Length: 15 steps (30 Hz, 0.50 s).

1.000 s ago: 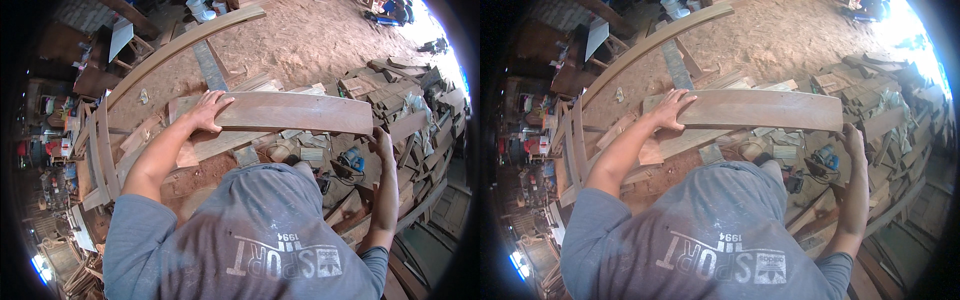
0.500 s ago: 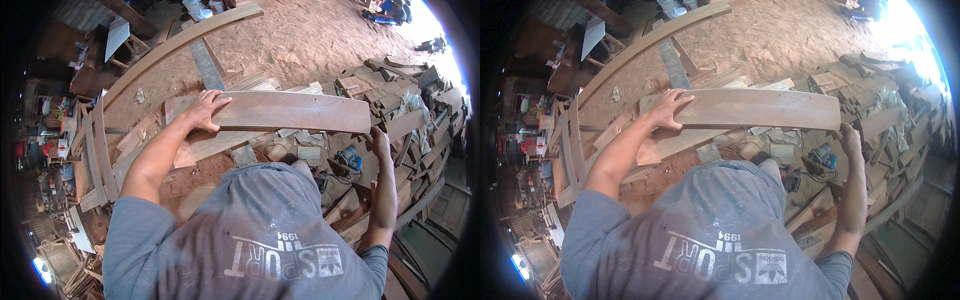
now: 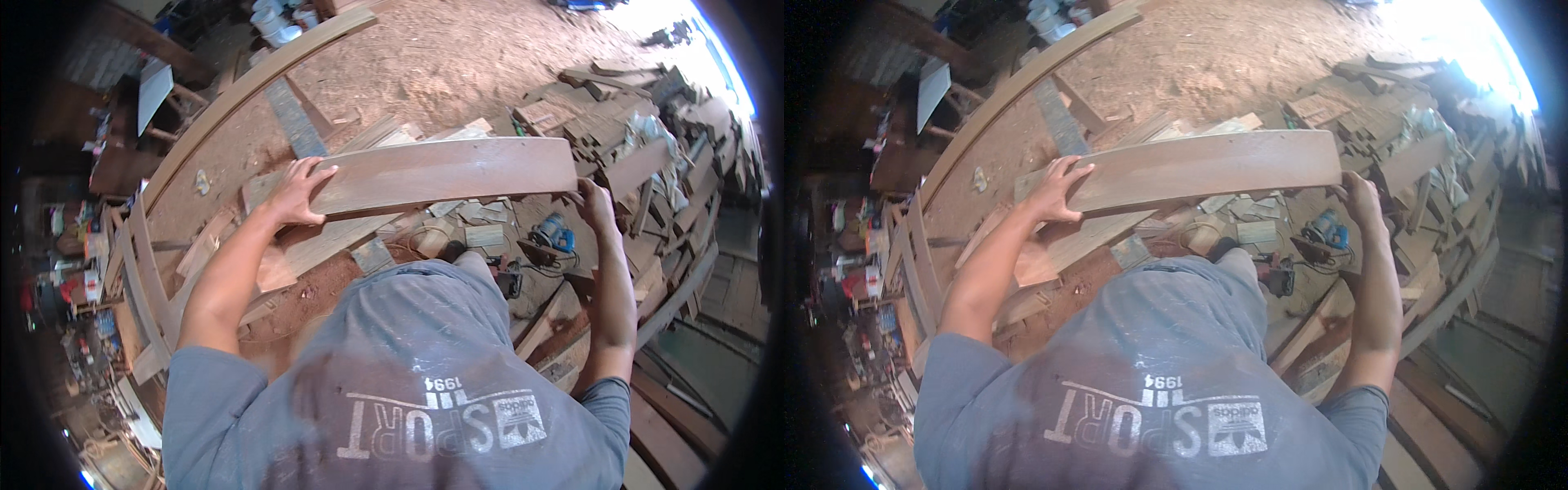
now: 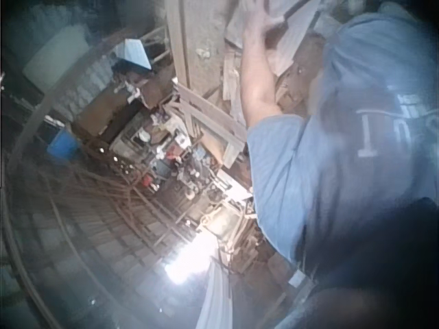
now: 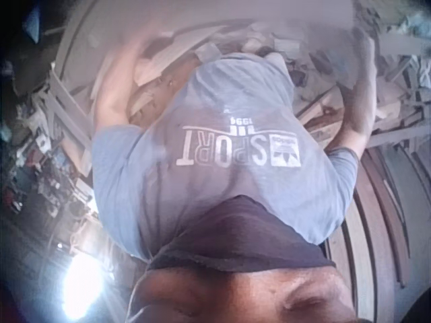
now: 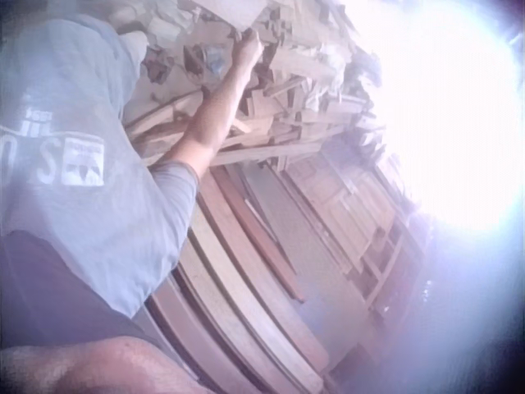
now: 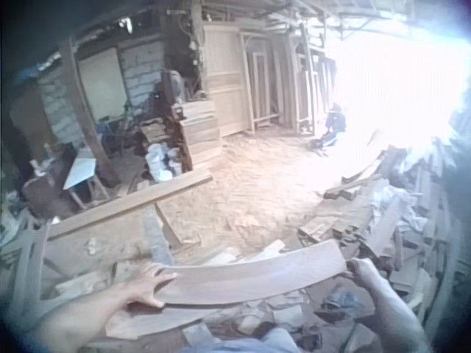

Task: The person measures and marks wooden planks using a square ruler and pencil, then cuts them with a handheld circular saw. The person repeats the process on multiple pieces, handling each plank individually and placing cut pieces aside.

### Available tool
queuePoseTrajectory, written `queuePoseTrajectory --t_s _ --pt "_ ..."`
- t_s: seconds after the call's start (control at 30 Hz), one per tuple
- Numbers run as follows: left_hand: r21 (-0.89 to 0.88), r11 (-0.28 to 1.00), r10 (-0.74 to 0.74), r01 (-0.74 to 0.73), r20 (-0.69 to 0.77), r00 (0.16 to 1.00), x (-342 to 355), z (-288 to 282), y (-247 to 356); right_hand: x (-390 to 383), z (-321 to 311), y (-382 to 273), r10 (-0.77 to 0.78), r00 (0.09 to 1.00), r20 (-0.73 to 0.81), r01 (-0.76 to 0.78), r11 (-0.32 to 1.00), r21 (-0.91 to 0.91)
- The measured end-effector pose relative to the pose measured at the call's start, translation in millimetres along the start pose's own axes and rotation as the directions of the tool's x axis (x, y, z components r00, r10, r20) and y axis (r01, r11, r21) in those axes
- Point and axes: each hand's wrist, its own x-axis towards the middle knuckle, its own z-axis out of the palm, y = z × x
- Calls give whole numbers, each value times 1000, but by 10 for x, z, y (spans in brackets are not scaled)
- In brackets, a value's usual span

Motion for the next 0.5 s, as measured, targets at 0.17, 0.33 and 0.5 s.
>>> queuePoseTrajectory --t_s 0.17,0.33,0.5 --pt "25 1000 -16 16 5 1000 49 73 20 -12 -17 -15 27 999 -22 -26 998 58" --pt "105 994 40 -39 -11 999 490 252 475 -39 63 155 84 996 -5 -83 990 113" --pt "137 973 197 -186 -71 978 1411 489 1423 -110 90 182 83 996 -14 -81 989 127"
